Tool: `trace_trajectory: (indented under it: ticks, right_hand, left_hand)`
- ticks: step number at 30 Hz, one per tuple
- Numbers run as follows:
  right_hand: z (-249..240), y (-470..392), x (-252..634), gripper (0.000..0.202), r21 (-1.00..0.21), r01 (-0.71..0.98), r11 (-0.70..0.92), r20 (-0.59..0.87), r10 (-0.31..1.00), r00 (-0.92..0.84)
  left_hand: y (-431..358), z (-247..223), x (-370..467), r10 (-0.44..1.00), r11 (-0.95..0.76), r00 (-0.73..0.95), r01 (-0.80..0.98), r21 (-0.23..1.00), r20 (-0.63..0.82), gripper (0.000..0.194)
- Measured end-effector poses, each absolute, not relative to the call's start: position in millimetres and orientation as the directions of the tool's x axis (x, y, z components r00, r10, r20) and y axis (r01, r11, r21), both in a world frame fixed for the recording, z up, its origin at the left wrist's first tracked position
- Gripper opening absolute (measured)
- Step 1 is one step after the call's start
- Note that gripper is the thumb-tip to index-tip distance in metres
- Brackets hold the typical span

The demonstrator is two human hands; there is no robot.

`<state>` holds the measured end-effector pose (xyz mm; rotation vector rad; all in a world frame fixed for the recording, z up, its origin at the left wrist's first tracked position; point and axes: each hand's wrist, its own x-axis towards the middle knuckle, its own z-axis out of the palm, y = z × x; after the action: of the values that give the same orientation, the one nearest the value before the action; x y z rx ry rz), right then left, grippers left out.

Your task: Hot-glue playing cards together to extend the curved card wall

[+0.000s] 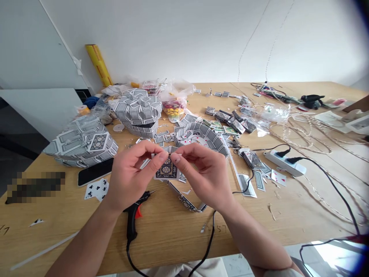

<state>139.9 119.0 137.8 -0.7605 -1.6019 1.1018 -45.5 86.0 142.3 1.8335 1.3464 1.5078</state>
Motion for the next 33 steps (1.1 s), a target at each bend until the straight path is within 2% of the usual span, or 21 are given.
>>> trace_trajectory:
  ticks: [4, 9, 13, 16, 21, 25, 29, 33]
  right_hand:
    - [138, 119, 144, 0.010, -0.908, -0.033, 0.418, 0.407, 0.860, -0.307]
    - [142, 120, 148, 0.014, -0.911, -0.017, 0.413, 0.396, 0.860, -0.322]
    - [147, 121, 150, 0.017, -0.905, 0.054, 0.421, 0.367, 0.840, -0.401]
    - [147, 121, 152, 0.023, -0.879, 0.104, 0.466, 0.375, 0.809, -0.454]
    - [145, 120, 155, 0.035, -0.850, 0.142, 0.507, 0.410, 0.806, -0.426]
    - [145, 119, 153, 0.038, -0.862, 0.122, 0.492, 0.410, 0.818, -0.404]
    - [144, 114, 150, 0.027, -0.894, 0.042, 0.446, 0.404, 0.842, -0.359]
    - [135, 103, 158, 0.022, -0.929, -0.012, 0.370, 0.335, 0.824, -0.457]
  left_hand:
    - [81, 140, -42, 0.842, -0.457, -0.069, 0.437, 0.775, 0.536, 0.014]
    - [78, 139, -44, 0.859, -0.429, -0.095, 0.401, 0.809, 0.503, 0.018]
    - [79, 141, -46, 0.878, -0.418, -0.065, 0.377, 0.827, 0.474, 0.018]
    - [80, 141, -47, 0.898, -0.402, -0.022, 0.358, 0.843, 0.438, 0.018]
    - [82, 141, -46, 0.900, -0.400, -0.016, 0.364, 0.841, 0.435, 0.023]
    - [80, 142, -46, 0.892, -0.407, -0.030, 0.381, 0.830, 0.451, 0.021]
    - [72, 144, -43, 0.852, -0.442, -0.066, 0.441, 0.781, 0.520, 0.018]
    - [62, 145, -39, 0.787, -0.483, -0.092, 0.523, 0.703, 0.610, 0.017]
